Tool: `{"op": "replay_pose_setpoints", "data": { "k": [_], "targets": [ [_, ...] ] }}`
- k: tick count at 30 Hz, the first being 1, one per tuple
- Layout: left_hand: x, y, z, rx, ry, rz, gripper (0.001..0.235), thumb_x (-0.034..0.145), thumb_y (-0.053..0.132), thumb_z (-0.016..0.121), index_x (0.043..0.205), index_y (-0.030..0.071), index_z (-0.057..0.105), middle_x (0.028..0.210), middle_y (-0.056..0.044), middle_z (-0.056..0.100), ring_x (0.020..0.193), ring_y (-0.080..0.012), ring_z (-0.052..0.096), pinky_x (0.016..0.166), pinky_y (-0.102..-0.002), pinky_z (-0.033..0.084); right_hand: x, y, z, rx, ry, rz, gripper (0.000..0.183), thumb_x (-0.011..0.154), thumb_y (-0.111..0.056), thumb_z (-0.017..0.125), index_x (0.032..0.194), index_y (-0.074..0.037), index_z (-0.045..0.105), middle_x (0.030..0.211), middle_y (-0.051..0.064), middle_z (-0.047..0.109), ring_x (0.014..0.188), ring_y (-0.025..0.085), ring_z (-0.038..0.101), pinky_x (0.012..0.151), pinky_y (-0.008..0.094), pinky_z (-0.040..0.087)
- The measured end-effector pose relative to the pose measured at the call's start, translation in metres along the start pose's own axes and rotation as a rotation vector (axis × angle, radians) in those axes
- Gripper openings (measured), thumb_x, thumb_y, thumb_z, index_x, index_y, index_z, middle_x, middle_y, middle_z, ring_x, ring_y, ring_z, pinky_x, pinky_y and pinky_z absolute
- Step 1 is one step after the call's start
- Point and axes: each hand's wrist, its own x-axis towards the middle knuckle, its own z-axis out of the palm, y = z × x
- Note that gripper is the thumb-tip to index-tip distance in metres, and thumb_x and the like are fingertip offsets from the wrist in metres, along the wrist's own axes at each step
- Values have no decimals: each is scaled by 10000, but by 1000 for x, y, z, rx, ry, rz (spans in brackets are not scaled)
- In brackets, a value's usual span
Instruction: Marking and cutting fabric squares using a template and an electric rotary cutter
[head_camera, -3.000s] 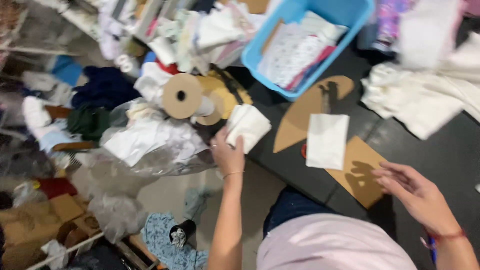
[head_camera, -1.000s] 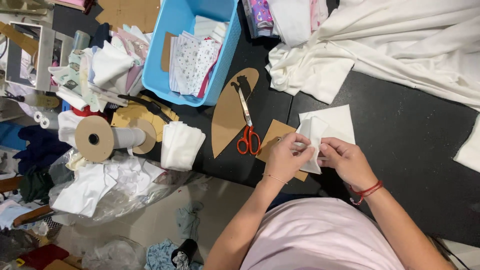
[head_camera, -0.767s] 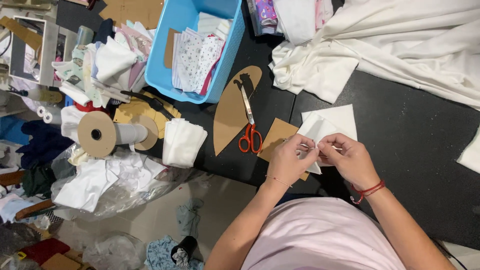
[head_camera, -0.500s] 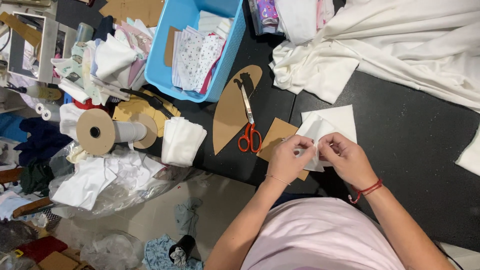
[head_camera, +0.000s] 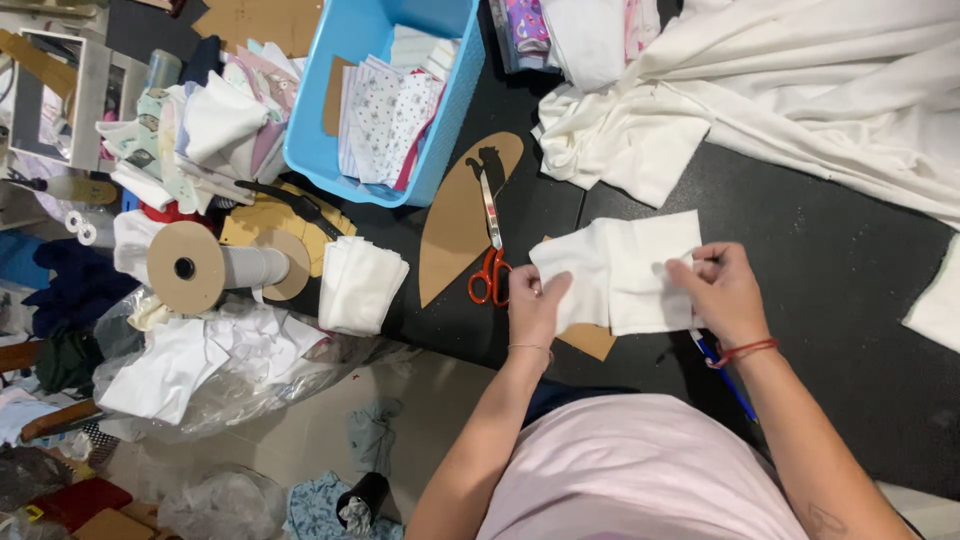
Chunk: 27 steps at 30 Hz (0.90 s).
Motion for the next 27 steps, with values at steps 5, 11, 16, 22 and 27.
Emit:
{"op": "replay_pose_setpoints", "data": {
  "k": [5,11,16,22,27],
  "targets": [
    [-10,15,0,236,-50,265,170,772,48,554,824,87,398,711,47,287,664,-77,406,596,-186,372,-8,-14,-11,-64,11,-247,340,749,-97,695,972,-29,448,732,64,481,673,151,500,631,290,453],
    [2,-8,-16,212,-272,378,339,773,-69,411,1072,63,501,1176,-116,509,1179,-205,439,1038,-304,277,-10,-19,-21,-411,-86,-374,211,806,-169,565,1016,-179,575,468,-40,261,471,94,240,494,211,239],
    [-9,-2,-18,281,-258,356,510,759,-110,373,1240,55,400,1287,-109,417,1234,-198,351,1045,-287,240,-10,-12,-17,-432,-34,-503,497,745,-49,581,1229,-102,483,1255,36,480,658,149,478,697,274,396],
    [-18,13,-20,344,-266,397,542,739,-108,376,1243,89,411,1287,-95,423,1222,-179,371,1041,-252,228,-20,-25,-18,-412,-67,-394,486,795,-113,546,1265,-226,494,654,11,471,628,112,429,666,238,368],
    [-15,12,-26,700,-172,450,630,699,-112,393,1252,189,407,1350,-27,330,1054,-164,498,721,-248,355,-11,-13,-15,-570,23,-504,500,722,-150,619,1192,-49,482,1090,88,516,796,221,489,724,339,398]
  ]
}}
